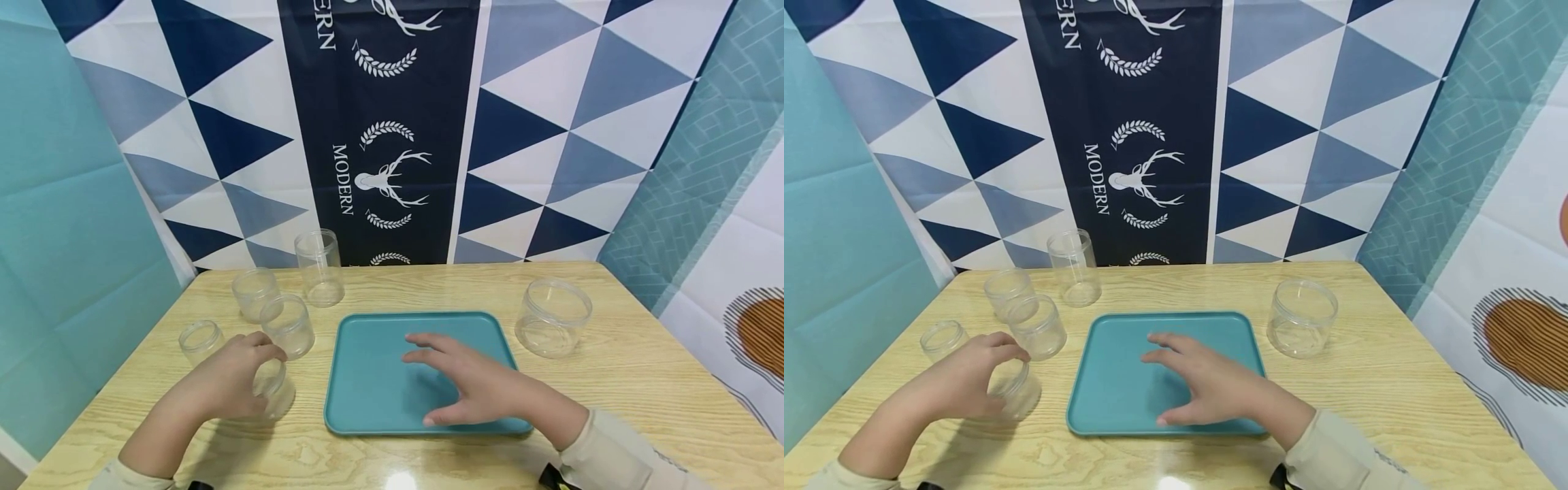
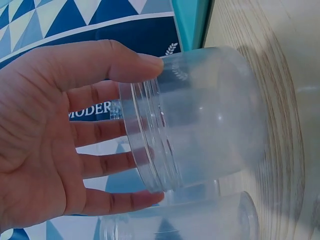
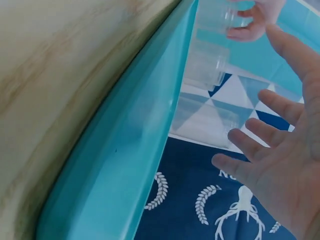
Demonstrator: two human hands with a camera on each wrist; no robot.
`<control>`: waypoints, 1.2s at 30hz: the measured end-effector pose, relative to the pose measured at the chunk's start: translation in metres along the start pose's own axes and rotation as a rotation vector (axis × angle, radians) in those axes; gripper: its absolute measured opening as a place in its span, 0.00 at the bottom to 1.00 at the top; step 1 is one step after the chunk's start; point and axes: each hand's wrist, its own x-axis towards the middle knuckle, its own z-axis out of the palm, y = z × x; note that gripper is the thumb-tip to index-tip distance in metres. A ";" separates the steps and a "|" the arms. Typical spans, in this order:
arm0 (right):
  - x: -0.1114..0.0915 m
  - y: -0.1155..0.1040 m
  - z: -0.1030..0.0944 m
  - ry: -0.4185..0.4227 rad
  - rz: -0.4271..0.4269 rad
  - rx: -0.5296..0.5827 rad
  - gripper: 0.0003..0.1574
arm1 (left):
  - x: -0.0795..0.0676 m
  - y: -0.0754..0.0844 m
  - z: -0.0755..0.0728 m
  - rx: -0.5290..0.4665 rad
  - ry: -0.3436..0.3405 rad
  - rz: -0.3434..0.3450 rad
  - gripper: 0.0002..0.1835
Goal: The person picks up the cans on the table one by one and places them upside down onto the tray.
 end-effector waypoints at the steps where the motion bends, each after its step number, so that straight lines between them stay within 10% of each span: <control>1: 0.000 0.000 0.001 0.003 0.006 0.024 0.45 | 0.000 0.001 0.000 -0.001 0.010 0.003 0.28; 26: 0.004 0.006 0.008 0.101 0.118 0.602 0.34 | 0.013 0.022 0.005 0.020 0.266 0.210 0.31; 36: 0.005 0.006 0.004 0.215 0.412 0.691 0.33 | 0.025 0.032 0.007 0.040 0.359 0.345 0.33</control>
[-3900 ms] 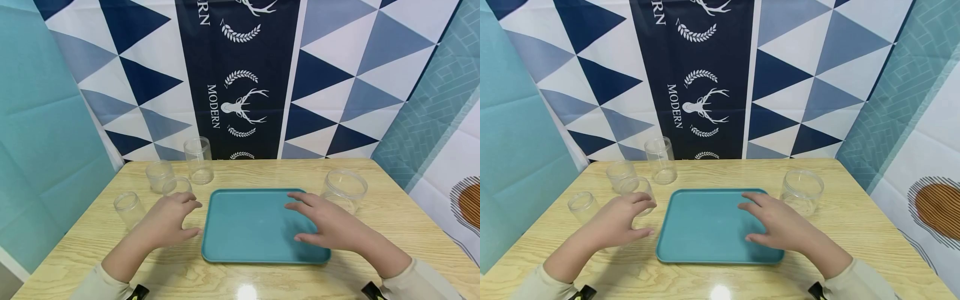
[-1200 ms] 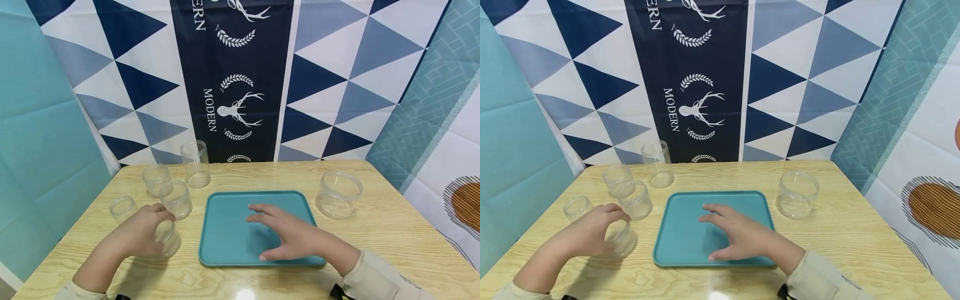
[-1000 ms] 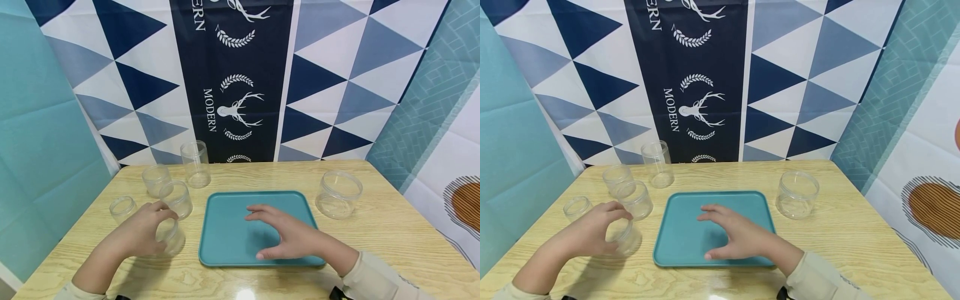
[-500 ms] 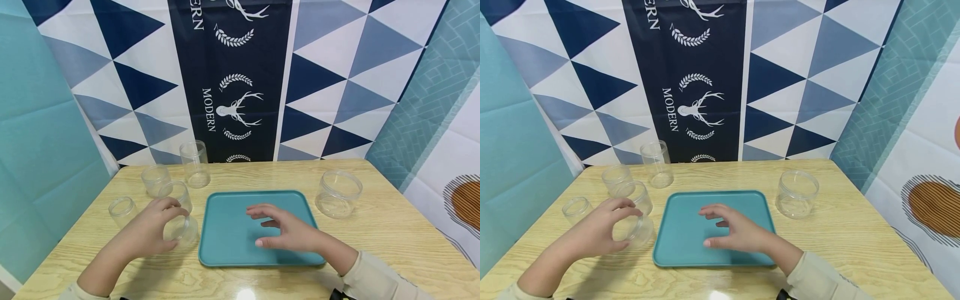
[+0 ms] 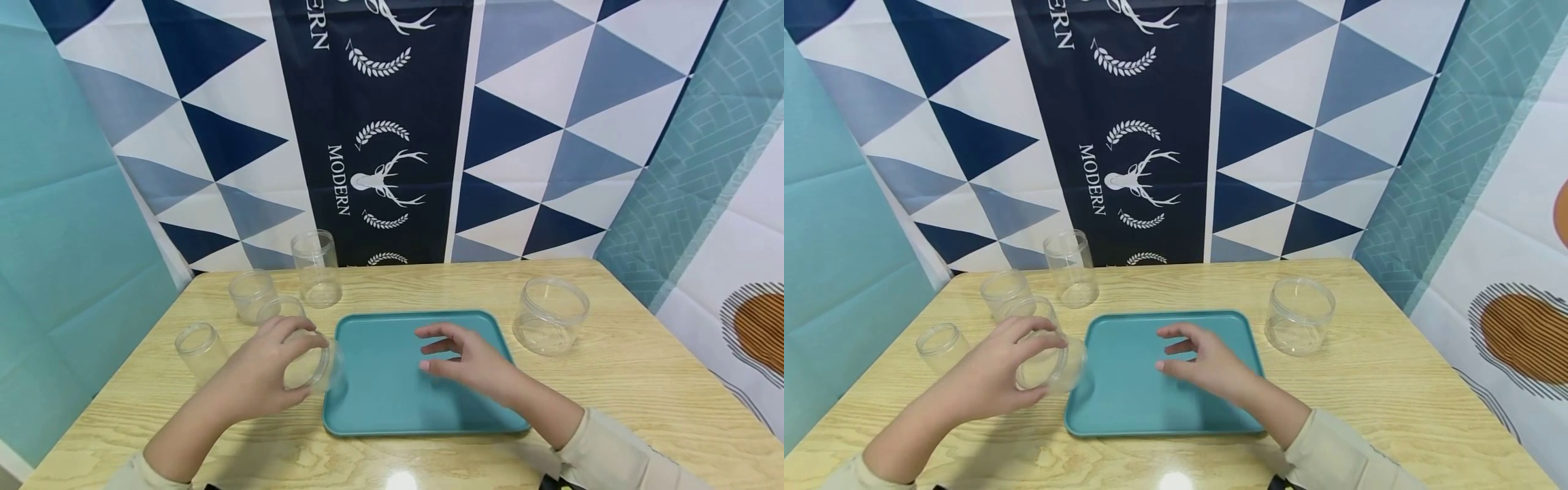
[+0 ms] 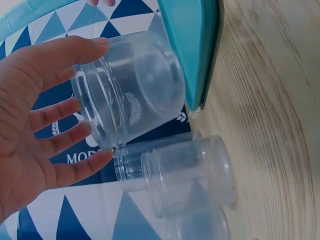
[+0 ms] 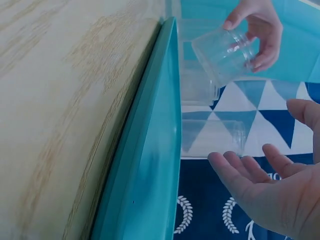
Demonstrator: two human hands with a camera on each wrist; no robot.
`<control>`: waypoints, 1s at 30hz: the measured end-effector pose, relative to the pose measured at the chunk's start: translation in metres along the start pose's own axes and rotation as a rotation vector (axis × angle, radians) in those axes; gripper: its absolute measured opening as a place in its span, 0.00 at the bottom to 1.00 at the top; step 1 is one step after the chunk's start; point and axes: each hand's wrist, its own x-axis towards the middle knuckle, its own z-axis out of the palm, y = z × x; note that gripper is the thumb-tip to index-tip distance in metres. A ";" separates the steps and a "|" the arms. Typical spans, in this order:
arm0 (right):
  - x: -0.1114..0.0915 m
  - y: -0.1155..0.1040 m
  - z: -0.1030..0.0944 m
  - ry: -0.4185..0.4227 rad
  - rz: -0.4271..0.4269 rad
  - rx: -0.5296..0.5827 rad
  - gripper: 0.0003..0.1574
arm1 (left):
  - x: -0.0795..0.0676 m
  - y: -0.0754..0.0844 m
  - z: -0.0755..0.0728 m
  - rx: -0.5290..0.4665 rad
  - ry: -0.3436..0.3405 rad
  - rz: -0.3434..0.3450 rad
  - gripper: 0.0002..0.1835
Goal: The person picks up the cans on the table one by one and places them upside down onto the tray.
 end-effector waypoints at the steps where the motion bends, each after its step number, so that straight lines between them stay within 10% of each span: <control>1: 0.000 0.000 0.000 0.009 0.010 0.012 0.33 | 0.001 0.001 0.001 -0.001 0.009 0.009 0.33; 30: -0.002 0.000 0.003 -0.031 0.087 0.395 0.36 | 0.046 0.028 0.025 -0.060 0.174 0.263 0.35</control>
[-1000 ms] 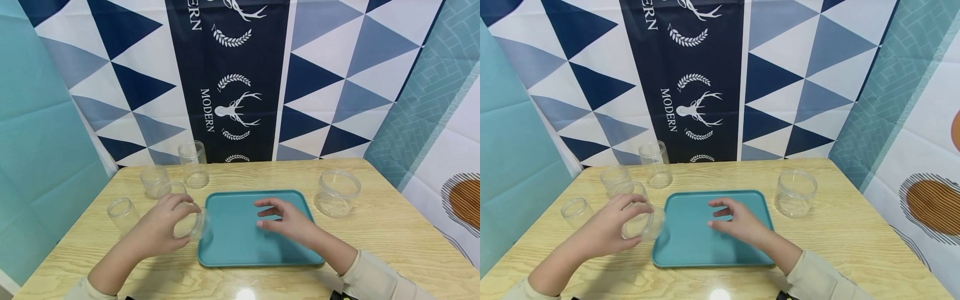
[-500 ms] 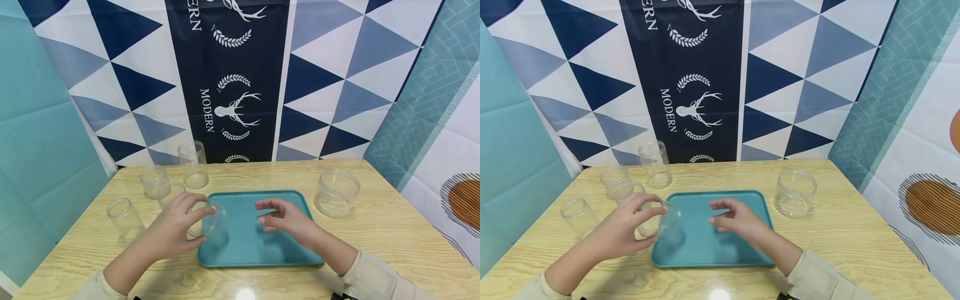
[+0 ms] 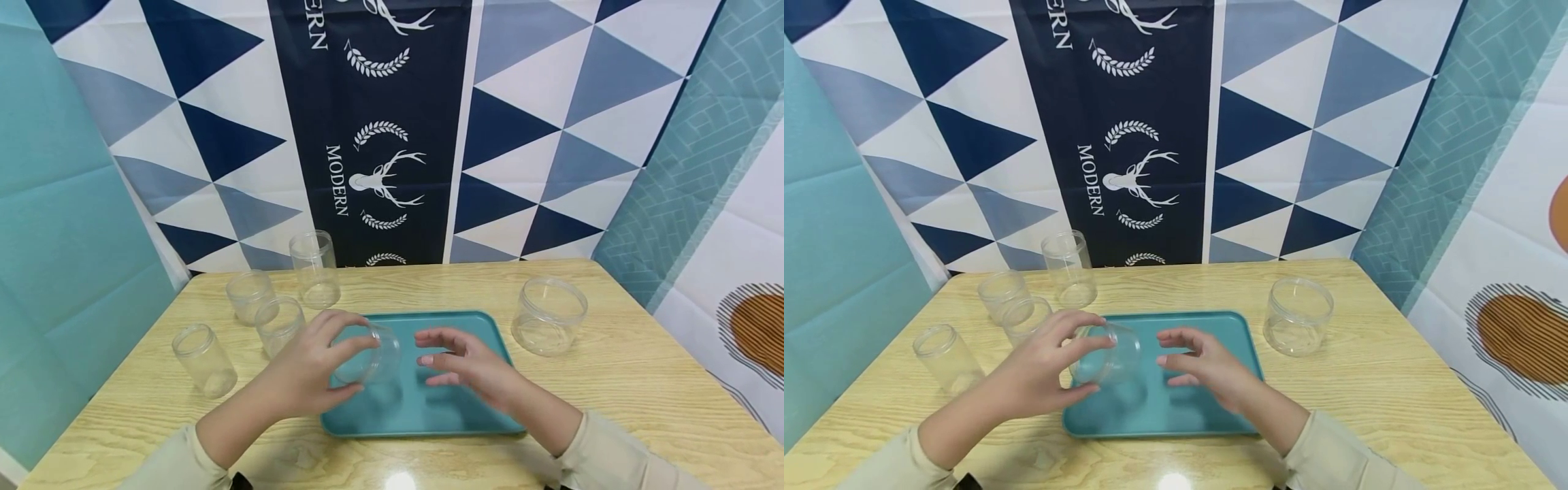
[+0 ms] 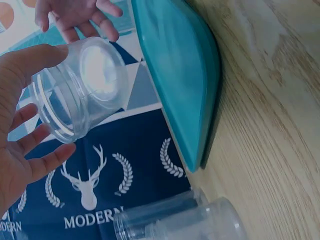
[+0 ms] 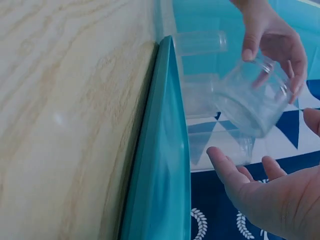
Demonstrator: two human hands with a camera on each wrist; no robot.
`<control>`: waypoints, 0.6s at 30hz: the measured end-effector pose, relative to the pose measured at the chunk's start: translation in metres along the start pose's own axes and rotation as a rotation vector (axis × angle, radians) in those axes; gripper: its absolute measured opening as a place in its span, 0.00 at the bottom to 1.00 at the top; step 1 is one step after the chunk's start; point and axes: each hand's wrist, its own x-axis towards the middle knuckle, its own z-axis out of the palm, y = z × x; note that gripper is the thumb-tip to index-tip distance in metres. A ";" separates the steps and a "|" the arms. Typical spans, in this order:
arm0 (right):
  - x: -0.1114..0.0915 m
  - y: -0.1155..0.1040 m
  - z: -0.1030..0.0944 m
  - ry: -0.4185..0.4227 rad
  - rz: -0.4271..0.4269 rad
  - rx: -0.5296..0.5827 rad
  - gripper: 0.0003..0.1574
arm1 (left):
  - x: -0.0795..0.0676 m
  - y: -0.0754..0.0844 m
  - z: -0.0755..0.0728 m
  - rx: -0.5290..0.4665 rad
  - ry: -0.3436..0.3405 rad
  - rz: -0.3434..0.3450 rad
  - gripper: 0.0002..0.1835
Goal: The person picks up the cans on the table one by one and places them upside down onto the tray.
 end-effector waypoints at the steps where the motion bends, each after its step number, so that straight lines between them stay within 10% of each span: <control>1: 0.000 0.000 0.000 -0.003 0.000 0.016 0.36 | 0.002 0.001 0.001 -0.005 0.005 0.009 0.35; 18: -0.008 0.000 0.006 -0.053 0.061 0.369 0.35 | 0.021 0.016 0.025 -0.031 0.208 0.179 0.39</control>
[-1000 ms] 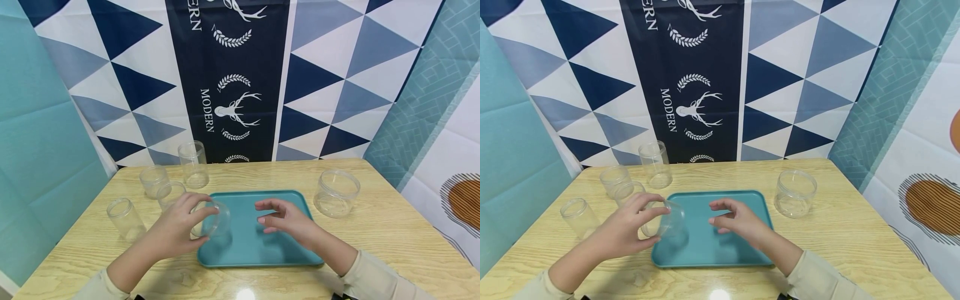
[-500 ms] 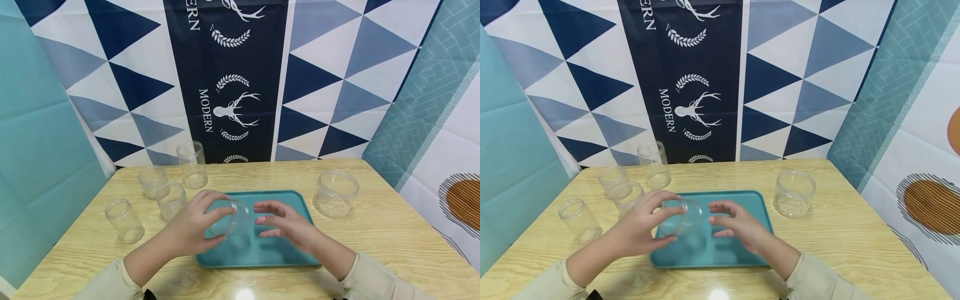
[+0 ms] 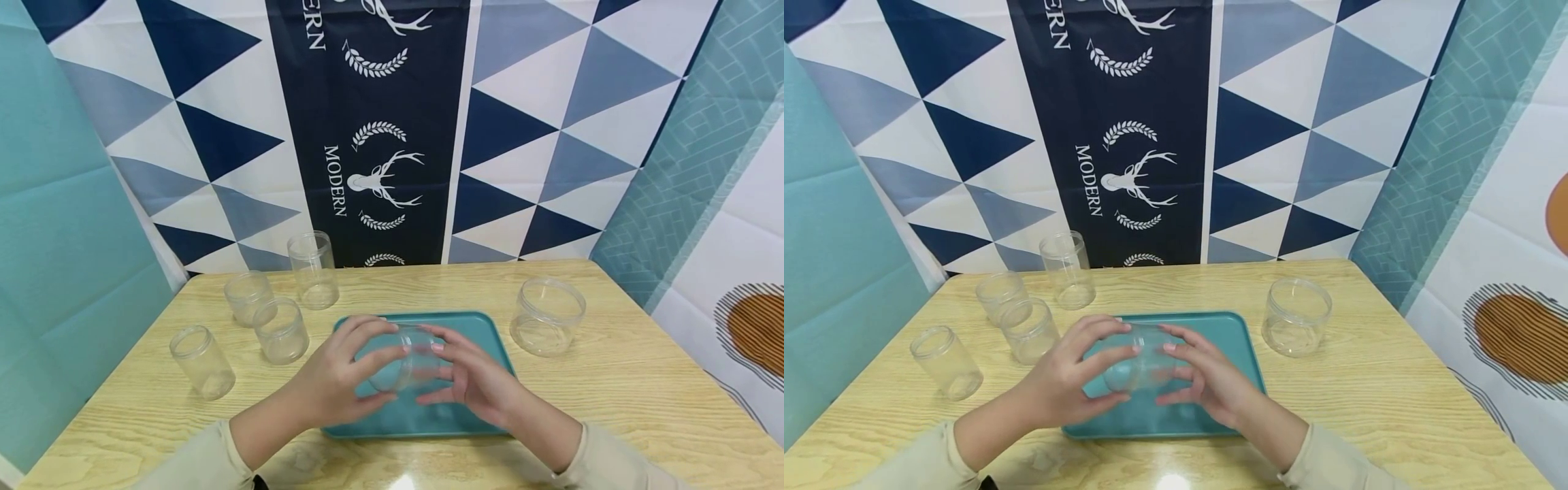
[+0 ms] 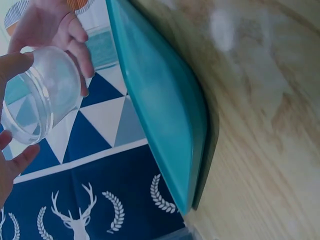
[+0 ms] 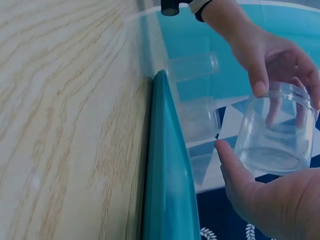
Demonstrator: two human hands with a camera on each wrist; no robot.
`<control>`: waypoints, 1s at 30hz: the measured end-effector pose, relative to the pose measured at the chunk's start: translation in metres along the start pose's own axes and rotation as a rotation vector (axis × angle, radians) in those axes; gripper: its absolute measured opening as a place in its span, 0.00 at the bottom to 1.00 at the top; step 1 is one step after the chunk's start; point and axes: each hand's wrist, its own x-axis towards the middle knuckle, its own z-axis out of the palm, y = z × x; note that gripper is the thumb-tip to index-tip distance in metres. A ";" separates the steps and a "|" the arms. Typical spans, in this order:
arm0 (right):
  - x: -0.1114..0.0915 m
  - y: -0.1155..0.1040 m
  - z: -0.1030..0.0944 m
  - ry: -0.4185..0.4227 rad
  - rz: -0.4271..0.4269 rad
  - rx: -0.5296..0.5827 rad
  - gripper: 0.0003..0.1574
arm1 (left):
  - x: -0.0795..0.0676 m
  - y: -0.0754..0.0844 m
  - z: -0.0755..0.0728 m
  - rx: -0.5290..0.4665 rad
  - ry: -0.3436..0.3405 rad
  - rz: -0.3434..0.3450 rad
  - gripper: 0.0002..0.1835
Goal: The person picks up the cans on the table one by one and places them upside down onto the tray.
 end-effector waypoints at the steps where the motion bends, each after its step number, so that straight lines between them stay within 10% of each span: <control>1: -0.001 0.000 0.001 -0.006 -0.003 0.010 0.35 | 0.000 0.000 0.001 0.005 0.013 0.010 0.39; 30: -0.015 -0.004 -0.018 0.057 -0.078 0.004 0.26 | -0.003 0.003 0.008 -0.023 -0.074 -0.045 0.39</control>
